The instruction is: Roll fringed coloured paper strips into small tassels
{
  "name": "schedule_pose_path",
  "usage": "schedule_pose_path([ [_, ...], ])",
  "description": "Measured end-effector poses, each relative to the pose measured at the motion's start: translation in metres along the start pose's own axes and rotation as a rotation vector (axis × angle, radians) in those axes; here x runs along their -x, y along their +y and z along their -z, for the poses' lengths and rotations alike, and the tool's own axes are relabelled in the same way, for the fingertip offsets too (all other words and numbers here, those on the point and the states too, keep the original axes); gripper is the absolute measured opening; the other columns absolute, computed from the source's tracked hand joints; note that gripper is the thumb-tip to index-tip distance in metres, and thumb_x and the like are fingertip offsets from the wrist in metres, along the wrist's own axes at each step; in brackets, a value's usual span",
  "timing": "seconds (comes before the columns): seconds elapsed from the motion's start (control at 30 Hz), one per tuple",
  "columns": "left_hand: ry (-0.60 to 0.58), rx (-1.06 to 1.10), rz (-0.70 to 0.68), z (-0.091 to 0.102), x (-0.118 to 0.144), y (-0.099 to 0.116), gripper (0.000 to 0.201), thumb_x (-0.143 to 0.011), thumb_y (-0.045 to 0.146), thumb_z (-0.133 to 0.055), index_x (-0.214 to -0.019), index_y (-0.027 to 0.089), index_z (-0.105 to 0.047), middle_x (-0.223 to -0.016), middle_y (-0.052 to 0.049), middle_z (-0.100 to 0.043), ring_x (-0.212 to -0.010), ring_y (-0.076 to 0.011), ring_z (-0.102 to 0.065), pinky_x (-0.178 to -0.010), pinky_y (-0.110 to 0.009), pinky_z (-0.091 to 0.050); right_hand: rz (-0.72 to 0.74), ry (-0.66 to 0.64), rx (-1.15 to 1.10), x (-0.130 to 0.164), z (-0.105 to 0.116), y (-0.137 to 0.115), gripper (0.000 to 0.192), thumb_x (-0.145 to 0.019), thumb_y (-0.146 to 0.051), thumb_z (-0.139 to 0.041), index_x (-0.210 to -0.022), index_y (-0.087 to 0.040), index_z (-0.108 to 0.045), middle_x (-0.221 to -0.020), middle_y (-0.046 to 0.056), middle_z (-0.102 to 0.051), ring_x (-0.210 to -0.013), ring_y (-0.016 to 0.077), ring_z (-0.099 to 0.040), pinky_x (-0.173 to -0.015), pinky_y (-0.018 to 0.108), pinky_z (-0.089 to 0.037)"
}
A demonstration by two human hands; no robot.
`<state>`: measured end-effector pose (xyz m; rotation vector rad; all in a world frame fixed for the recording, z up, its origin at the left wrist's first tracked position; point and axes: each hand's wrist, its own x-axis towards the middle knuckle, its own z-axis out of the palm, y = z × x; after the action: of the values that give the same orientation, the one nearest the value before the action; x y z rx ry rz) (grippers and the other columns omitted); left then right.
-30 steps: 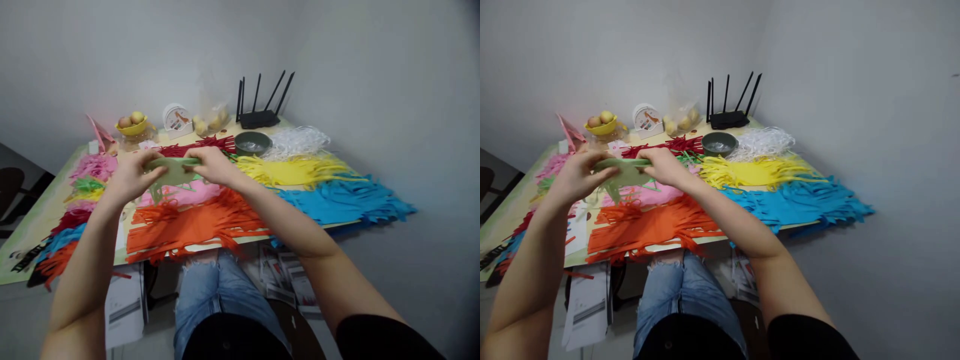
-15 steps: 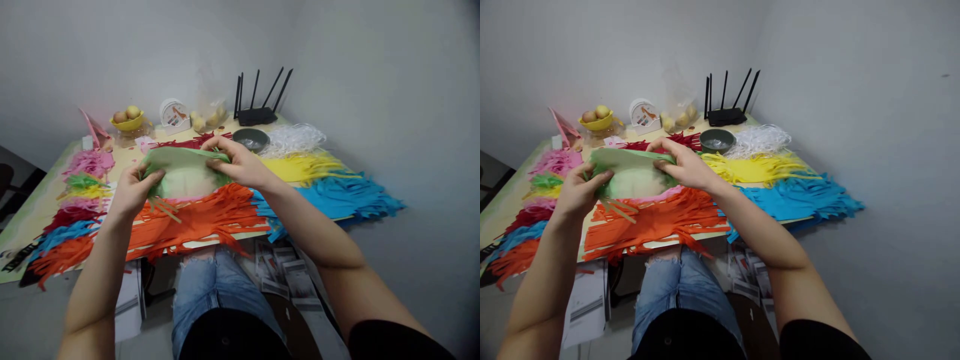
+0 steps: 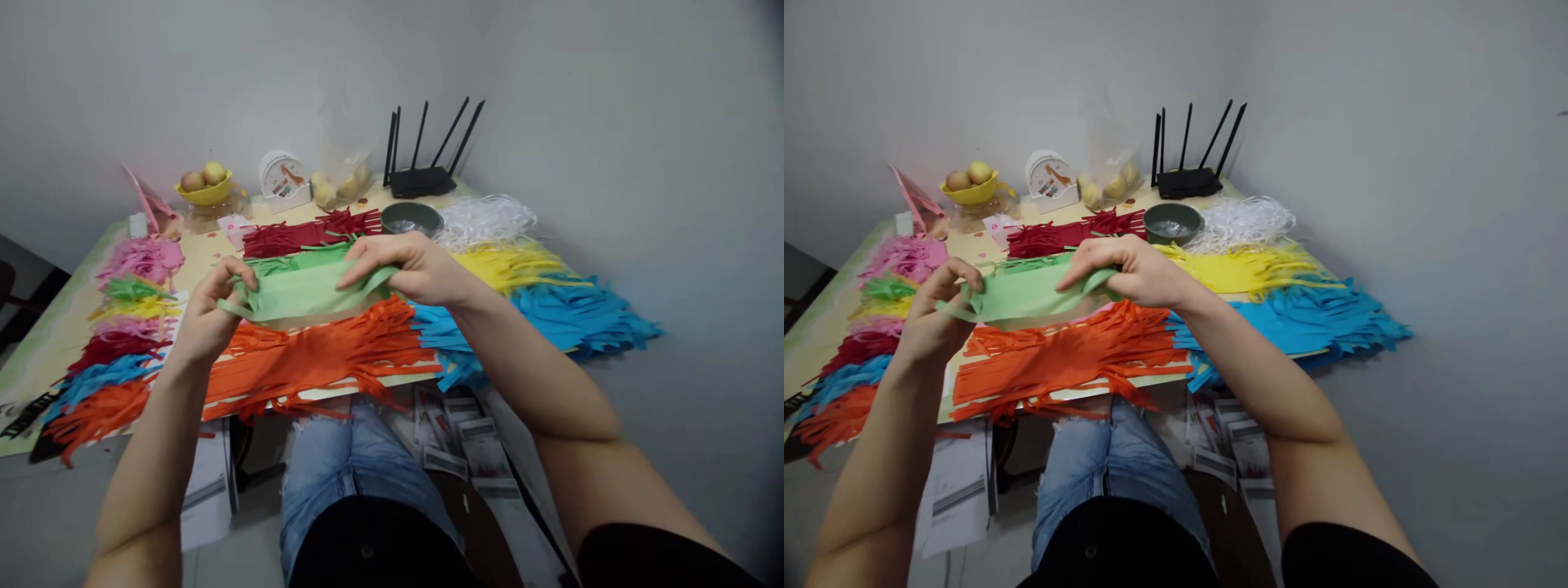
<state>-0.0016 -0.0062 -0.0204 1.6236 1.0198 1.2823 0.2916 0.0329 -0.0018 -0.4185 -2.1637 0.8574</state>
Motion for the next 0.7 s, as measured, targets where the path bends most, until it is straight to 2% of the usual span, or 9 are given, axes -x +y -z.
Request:
schedule_pose_path([
  [0.13,-0.086,-0.067,-0.027,0.012,0.002,0.006,0.031,-0.077,0.051,-0.076,-0.082,0.024,-0.061,-0.07,0.0,-0.052,-0.057,-0.0118,-0.048,-0.051,-0.023,-0.042,-0.039,-0.061,0.073,0.001,0.008,-0.003,0.043,-0.073,-0.007,-0.043,-0.089,-0.023,-0.079,-0.099,0.0,-0.068,-0.087,0.0116,-0.061,-0.081,0.026,-0.049],
  [0.23,-0.358,-0.247,0.083,0.037,-0.001,0.023,0.028,-0.072,0.046,-0.081,-0.082,0.022,-0.07,-0.081,-0.007,-0.065,-0.074,-0.0183,-0.063,-0.067,-0.028,-0.054,-0.058,-0.111,0.183,-0.001,0.014,-0.009,0.043,-0.074,-0.006,-0.042,-0.088,-0.024,-0.079,-0.103,0.0,-0.067,-0.088,0.012,-0.061,-0.083,0.028,-0.049],
  [0.3,-0.544,-0.266,0.162,0.05,-0.006,0.035,0.034,-0.07,0.046,-0.082,-0.091,0.02,-0.075,-0.102,-0.014,-0.071,-0.098,-0.0265,-0.068,-0.087,-0.036,-0.056,-0.042,-0.163,0.277,-0.003,0.015,-0.015,0.046,-0.073,-0.004,-0.042,-0.089,-0.024,-0.079,-0.104,-0.001,-0.067,-0.089,0.0121,-0.061,-0.084,0.028,-0.048],
  [0.37,-0.559,-0.229,0.113,0.048,-0.013,0.044,0.045,-0.074,0.049,-0.079,-0.108,0.021,-0.074,-0.126,-0.016,-0.067,-0.123,-0.0311,-0.061,-0.104,-0.042,-0.049,0.007,-0.232,0.365,-0.007,0.013,-0.022,0.048,-0.072,-0.001,-0.041,-0.091,-0.025,-0.078,-0.103,-0.001,-0.067,-0.09,0.012,-0.061,-0.084,0.027,-0.047],
  [0.43,-0.503,-0.3,-0.002,0.03,-0.021,0.047,0.052,-0.077,0.047,-0.077,-0.123,0.024,-0.068,-0.135,-0.012,-0.063,-0.131,-0.0294,-0.055,-0.11,-0.041,-0.045,0.075,-0.305,0.43,-0.01,0.011,-0.03,0.049,-0.073,0.002,-0.041,-0.094,-0.023,-0.077,-0.103,0.0,-0.067,-0.091,0.0118,-0.061,-0.081,0.025,-0.046],
  [0.5,-0.554,-0.454,-0.05,0.003,-0.029,0.046,0.052,-0.078,0.045,-0.076,-0.124,0.022,-0.067,-0.126,-0.009,-0.068,-0.118,-0.0262,-0.062,-0.1,-0.035,-0.049,0.144,-0.359,0.473,-0.013,0.01,-0.038,0.047,-0.074,0.004,-0.043,-0.096,-0.021,-0.076,-0.102,0.002,-0.067,-0.091,0.0116,-0.061,-0.079,0.024,-0.045],
  [0.57,-0.679,-0.524,-0.029,-0.02,-0.036,0.042,0.046,-0.078,0.049,-0.074,-0.112,0.018,-0.072,-0.103,-0.006,-0.073,-0.092,-0.0205,-0.066,-0.08,-0.027,-0.052,0.183,-0.393,0.499,-0.014,0.011,-0.044,0.043,-0.077,0.004,-0.045,-0.096,-0.02,-0.075,-0.101,0.003,-0.067,-0.09,0.0111,-0.06,-0.077,0.023,-0.045],
  [0.63,-0.777,-0.473,0.044,-0.033,-0.039,0.039,0.045,-0.08,0.055,-0.07,-0.099,0.015,-0.073,-0.082,-0.002,-0.069,-0.07,-0.0146,-0.06,-0.062,-0.022,-0.047,0.186,-0.409,0.506,-0.014,0.015,-0.049,0.04,-0.08,0.004,-0.045,-0.094,-0.02,-0.075,-0.102,0.003,-0.067,-0.091,0.0106,-0.06,-0.077,0.022,-0.044],
  [0.7,-0.818,-0.369,0.15,-0.036,-0.04,0.036,0.048,-0.08,0.058,-0.067,-0.096,0.013,-0.072,-0.071,-0.001,-0.063,-0.059,-0.0115,-0.053,-0.052,-0.02,-0.04,0.172,-0.413,0.504,-0.012,0.019,-0.052,0.039,-0.081,0.003,-0.045,-0.093,-0.019,-0.075,-0.102,0.003,-0.068,-0.092,0.0104,-0.06,-0.078,0.022,-0.045],
])
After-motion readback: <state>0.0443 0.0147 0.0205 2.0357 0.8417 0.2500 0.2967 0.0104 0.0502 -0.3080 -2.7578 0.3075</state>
